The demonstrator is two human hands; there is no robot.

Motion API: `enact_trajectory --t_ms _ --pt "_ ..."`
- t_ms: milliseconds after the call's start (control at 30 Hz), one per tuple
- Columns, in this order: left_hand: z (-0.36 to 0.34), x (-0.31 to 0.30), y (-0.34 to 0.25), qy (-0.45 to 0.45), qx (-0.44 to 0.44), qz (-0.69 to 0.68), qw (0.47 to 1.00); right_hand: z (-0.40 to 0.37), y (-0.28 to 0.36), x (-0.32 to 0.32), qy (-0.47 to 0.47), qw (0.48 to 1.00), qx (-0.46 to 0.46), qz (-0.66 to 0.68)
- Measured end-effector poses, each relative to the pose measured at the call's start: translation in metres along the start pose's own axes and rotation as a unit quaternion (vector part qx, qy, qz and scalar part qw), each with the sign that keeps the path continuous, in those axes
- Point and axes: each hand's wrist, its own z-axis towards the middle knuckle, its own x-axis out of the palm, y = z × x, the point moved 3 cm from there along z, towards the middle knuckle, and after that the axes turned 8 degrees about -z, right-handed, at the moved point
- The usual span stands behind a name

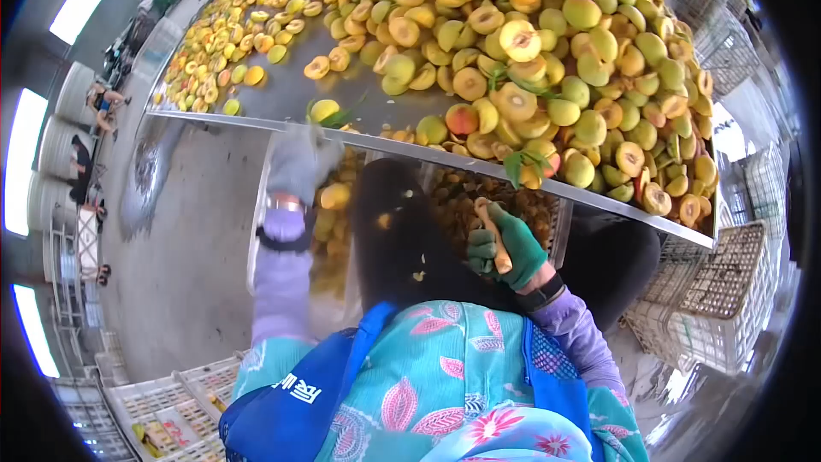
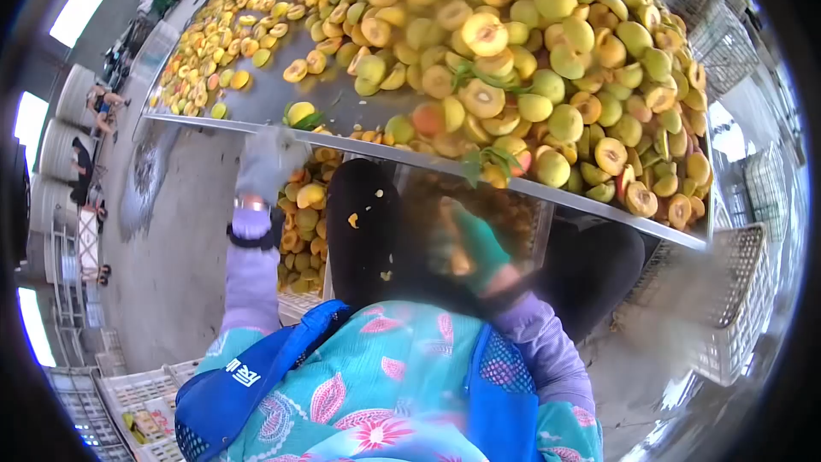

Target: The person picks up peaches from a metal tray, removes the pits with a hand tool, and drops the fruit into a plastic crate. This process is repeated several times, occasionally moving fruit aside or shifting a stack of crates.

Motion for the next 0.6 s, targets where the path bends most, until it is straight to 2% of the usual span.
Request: enact_trajectory --t_ms 33,100,167,233,267,300,333,367,400,433,500,567,600 --pt "0.025 0.003 0.012 -0.08 -0.038 0.043 0.995 0.002 0.001 0.011 0.0 0.999 -0.011 -0.04" --pt "0.074 0.013 0.027 -0.066 -0.096 -0.022 0.993 0.002 0.0 0.029 0.003 0.993 -0.034 -0.115" --pt "0.129 0.083 0.088 0.031 -0.131 0.093 0.987 0.009 0.005 0.024 0.006 0.992 -0.048 -0.117" --pt "0.131 0.074 0.073 0.127 -0.148 0.125 0.973 0.007 0.01 0.025 -0.012 0.989 -0.055 -0.137" --pt "0.143 0.08 0.088 0.183 -0.101 0.115 0.971 0.004 0.011 0.022 -0.012 0.989 -0.072 -0.132" --pt "0.147 0.091 0.104 0.244 -0.056 0.103 0.963 0.011 0.02 0.019 -0.066 0.958 -0.155 -0.232" --pt "0.118 0.036 0.032 0.249 -0.095 0.032 0.963 0.019 0.025 0.013 -0.124 0.91 -0.233 -0.32" --pt "0.104 0.039 0.025 0.196 -0.081 -0.21 0.954 0.015 0.025 0.025 -0.131 0.898 -0.271 -0.322" --pt "0.086 0.045 0.022 0.136 -0.073 -0.441 0.884 0.011 0.026 0.037 -0.137 0.884 -0.309 -0.324" --pt "0.068 0.05 0.021 0.062 -0.072 -0.643 0.76 0.014 0.026 0.055 -0.154 0.853 -0.331 -0.373" --pt "0.045 0.047 -0.017 0.027 0.045 -0.53 0.846 0.025 0.027 0.077 -0.165 0.773 -0.36 -0.496" --pt "0.032 0.055 -0.054 0.058 0.067 -0.621 0.779 0.044 0.031 0.079 -0.166 0.59 -0.41 -0.675" --pt "0.026 0.064 -0.067 0.102 0.013 -0.747 0.657 0.036 0.031 0.09 -0.2 0.578 -0.394 -0.686"
